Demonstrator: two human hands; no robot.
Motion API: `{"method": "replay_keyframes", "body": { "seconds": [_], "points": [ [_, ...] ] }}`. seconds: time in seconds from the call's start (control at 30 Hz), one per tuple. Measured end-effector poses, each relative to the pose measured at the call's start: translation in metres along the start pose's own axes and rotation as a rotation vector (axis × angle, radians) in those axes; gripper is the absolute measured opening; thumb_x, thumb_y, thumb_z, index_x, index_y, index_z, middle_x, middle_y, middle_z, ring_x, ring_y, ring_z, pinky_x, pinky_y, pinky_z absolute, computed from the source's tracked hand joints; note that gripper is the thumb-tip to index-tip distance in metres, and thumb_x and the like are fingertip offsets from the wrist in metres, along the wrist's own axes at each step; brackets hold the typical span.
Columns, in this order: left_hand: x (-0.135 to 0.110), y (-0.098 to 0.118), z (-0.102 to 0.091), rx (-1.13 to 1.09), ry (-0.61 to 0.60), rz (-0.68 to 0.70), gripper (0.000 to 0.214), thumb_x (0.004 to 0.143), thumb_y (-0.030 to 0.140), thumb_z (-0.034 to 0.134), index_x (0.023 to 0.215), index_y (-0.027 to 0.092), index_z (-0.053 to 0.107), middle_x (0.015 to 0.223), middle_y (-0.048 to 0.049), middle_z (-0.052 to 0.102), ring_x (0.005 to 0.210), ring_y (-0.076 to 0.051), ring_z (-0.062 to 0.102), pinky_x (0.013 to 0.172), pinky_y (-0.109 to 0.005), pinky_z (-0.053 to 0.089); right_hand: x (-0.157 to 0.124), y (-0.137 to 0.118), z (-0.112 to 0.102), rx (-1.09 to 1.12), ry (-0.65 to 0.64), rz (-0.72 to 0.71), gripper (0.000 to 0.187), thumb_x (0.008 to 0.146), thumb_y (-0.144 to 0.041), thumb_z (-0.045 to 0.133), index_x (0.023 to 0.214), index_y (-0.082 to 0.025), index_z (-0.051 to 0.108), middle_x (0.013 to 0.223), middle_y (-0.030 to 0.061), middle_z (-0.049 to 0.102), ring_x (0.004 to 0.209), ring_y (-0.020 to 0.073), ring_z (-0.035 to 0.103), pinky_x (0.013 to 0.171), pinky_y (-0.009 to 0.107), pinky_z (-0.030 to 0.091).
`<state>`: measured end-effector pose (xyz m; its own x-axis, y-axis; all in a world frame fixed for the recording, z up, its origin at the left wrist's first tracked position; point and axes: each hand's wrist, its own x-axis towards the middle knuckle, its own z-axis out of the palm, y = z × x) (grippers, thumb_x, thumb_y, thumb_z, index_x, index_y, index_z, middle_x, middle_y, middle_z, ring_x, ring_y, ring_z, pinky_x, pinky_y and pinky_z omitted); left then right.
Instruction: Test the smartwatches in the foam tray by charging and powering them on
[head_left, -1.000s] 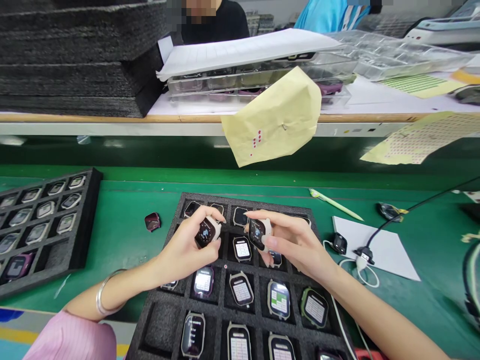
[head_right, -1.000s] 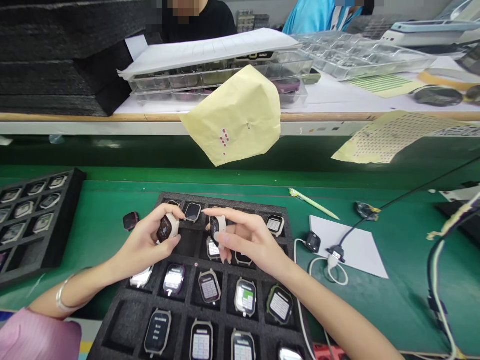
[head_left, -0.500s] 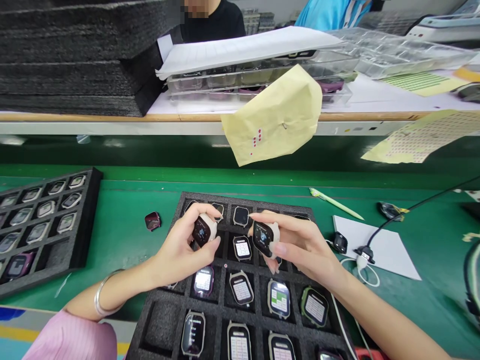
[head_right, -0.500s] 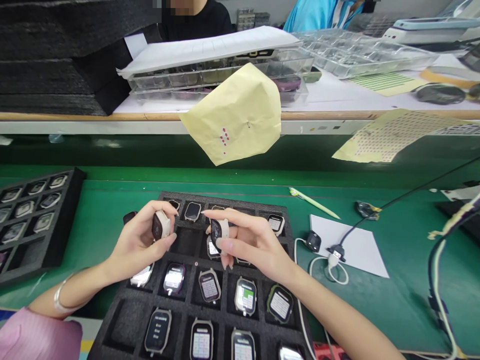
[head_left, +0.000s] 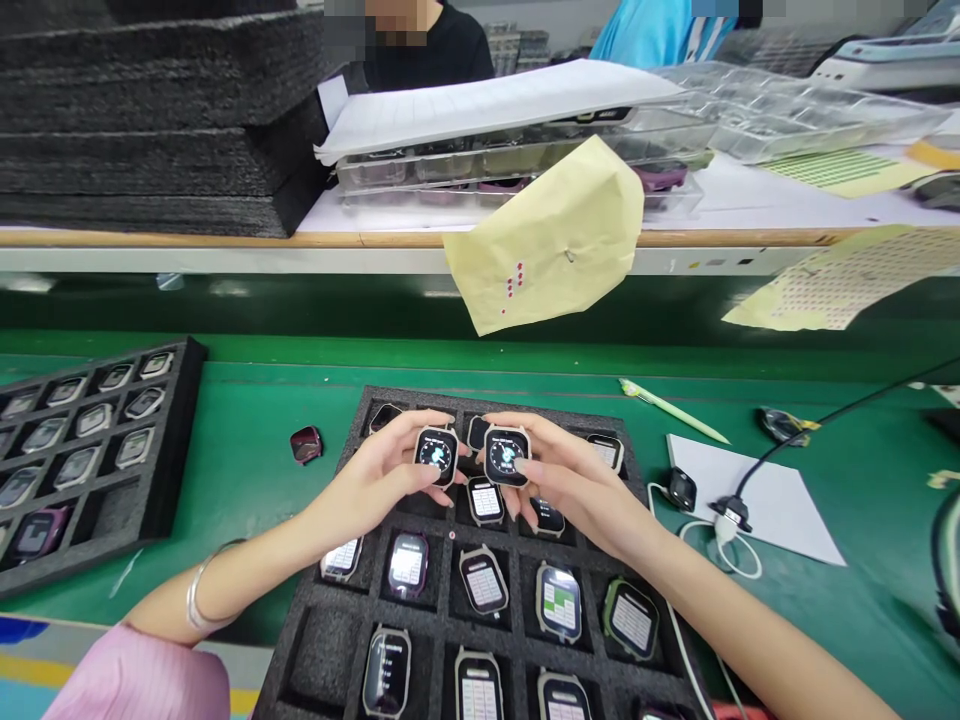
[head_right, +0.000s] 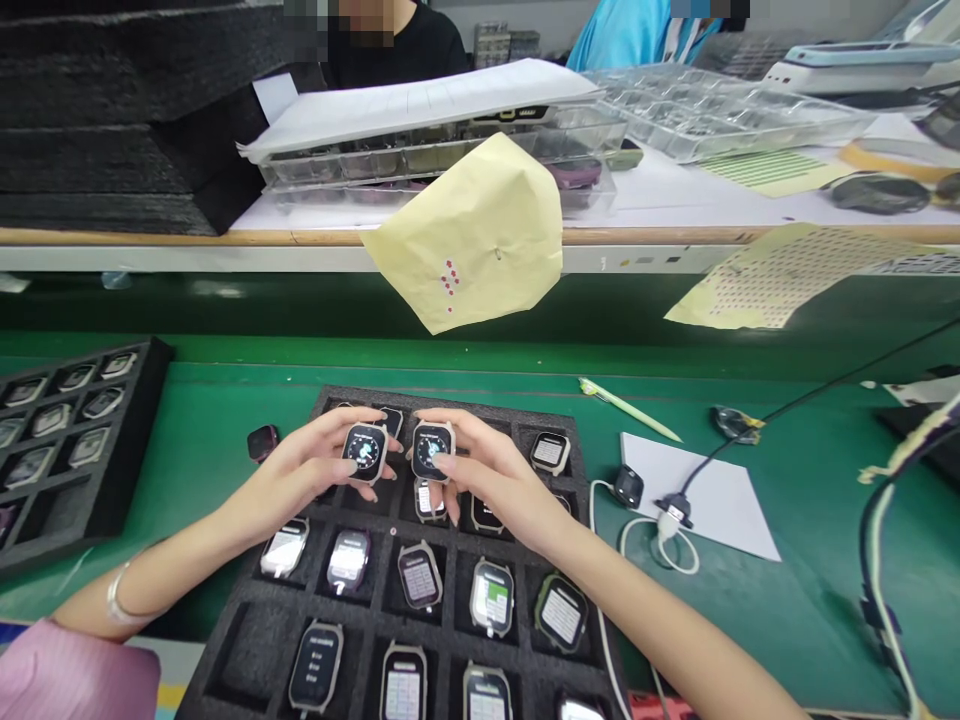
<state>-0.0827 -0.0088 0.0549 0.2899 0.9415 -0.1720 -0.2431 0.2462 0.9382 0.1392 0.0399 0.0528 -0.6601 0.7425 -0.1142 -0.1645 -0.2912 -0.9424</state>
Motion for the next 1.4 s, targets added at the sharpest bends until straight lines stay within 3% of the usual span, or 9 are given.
{"method": "replay_keyframes", "body": {
  "seconds": [0.2, 0.47, 0.63, 0.73, 0.93, 1.07, 1.23, 1.4],
  "points": [
    [0.0013, -0.0021, -0.0031, -0.042, 0.018, -0.013, 0.041, 0.081, 0.012, 0.058, 0.121, 0.02, 0.055, 0.112, -0.01, 0.067, 0.1, -0.024, 0.065, 0.078, -0.037, 0.059, -0.0021, 0.0033, -0.0005, -0.006, 0.045, 0.004, 0.036, 0.088, -0.025, 0.063, 0.123, -0.02, 0.057, 0.086, 0.0048, 0.067, 0.055, 0.015, 0.067, 0.038, 0.02, 0.051],
    [0.0034, 0.0014, 0.0002, -0.008, 0.026, -0.043, 0.034, 0.079, 0.014, 0.06, 0.113, 0.018, 0.059, 0.097, -0.008, 0.068, 0.087, -0.021, 0.066, 0.076, -0.039, 0.059, -0.0026, 0.0064, -0.0008, -0.004, 0.052, -0.02, 0.036, 0.089, -0.024, 0.062, 0.125, -0.02, 0.059, 0.081, 0.0057, 0.071, 0.057, 0.019, 0.071, 0.041, 0.022, 0.055],
    [0.0032, 0.0011, 0.0013, 0.012, 0.015, -0.043, 0.034, 0.079, 0.017, 0.06, 0.113, 0.018, 0.057, 0.097, -0.008, 0.066, 0.091, -0.022, 0.065, 0.077, -0.04, 0.058, -0.0037, 0.0079, -0.0002, -0.006, 0.066, -0.026, 0.035, 0.09, -0.024, 0.063, 0.124, -0.019, 0.059, 0.078, 0.0047, 0.071, 0.056, 0.019, 0.071, 0.042, 0.023, 0.055],
    [0.0031, -0.0009, 0.0014, 0.049, 0.017, -0.035, 0.036, 0.079, 0.016, 0.061, 0.113, 0.019, 0.054, 0.098, -0.0062, 0.063, 0.091, -0.022, 0.065, 0.073, -0.035, 0.056, -0.004, 0.0055, 0.0014, -0.011, 0.04, -0.044, 0.036, 0.089, -0.023, 0.065, 0.125, -0.02, 0.059, 0.087, 0.0068, 0.072, 0.061, 0.0185, 0.071, 0.044, 0.023, 0.056],
    [0.0029, -0.0048, -0.0001, 0.263, 0.083, 0.037, 0.03, 0.079, 0.015, 0.064, 0.107, 0.019, 0.053, 0.077, 0.0044, 0.048, 0.063, -0.009, 0.047, 0.06, -0.023, 0.041, -0.0033, 0.0032, 0.004, 0.052, -0.028, -0.061, 0.031, 0.088, -0.024, 0.067, 0.119, -0.022, 0.063, 0.106, 0.0097, 0.07, 0.066, 0.0165, 0.07, 0.049, 0.024, 0.057],
    [0.0001, -0.0039, -0.0008, 0.343, 0.056, 0.013, 0.025, 0.08, 0.014, 0.06, 0.104, 0.018, 0.054, 0.075, 0.0046, 0.045, 0.061, -0.01, 0.042, 0.058, -0.023, 0.037, -0.0044, 0.0056, 0.0025, 0.033, -0.042, -0.038, 0.025, 0.085, -0.022, 0.072, 0.11, -0.021, 0.07, 0.098, 0.006, 0.07, 0.059, 0.0134, 0.069, 0.051, 0.023, 0.057],
    [-0.0034, -0.003, 0.0013, 0.365, 0.065, 0.047, 0.028, 0.079, 0.016, 0.06, 0.107, 0.019, 0.054, 0.077, 0.0039, 0.046, 0.064, -0.011, 0.042, 0.06, -0.023, 0.036, -0.0066, 0.0068, 0.0015, 0.016, -0.06, -0.04, 0.035, 0.084, -0.026, 0.074, 0.118, -0.019, 0.066, 0.071, 0.0007, 0.069, 0.056, 0.0148, 0.068, 0.052, 0.024, 0.056],
    [-0.0044, -0.0055, 0.0027, 0.357, 0.042, 0.078, 0.031, 0.081, 0.017, 0.061, 0.111, 0.02, 0.054, 0.08, 0.0017, 0.049, 0.072, -0.013, 0.047, 0.064, -0.024, 0.04, -0.007, 0.0082, 0.0016, 0.046, -0.072, -0.031, 0.041, 0.085, -0.027, 0.074, 0.123, -0.019, 0.063, 0.07, 0.0015, 0.071, 0.058, 0.0156, 0.068, 0.051, 0.023, 0.054]
  ]
}}
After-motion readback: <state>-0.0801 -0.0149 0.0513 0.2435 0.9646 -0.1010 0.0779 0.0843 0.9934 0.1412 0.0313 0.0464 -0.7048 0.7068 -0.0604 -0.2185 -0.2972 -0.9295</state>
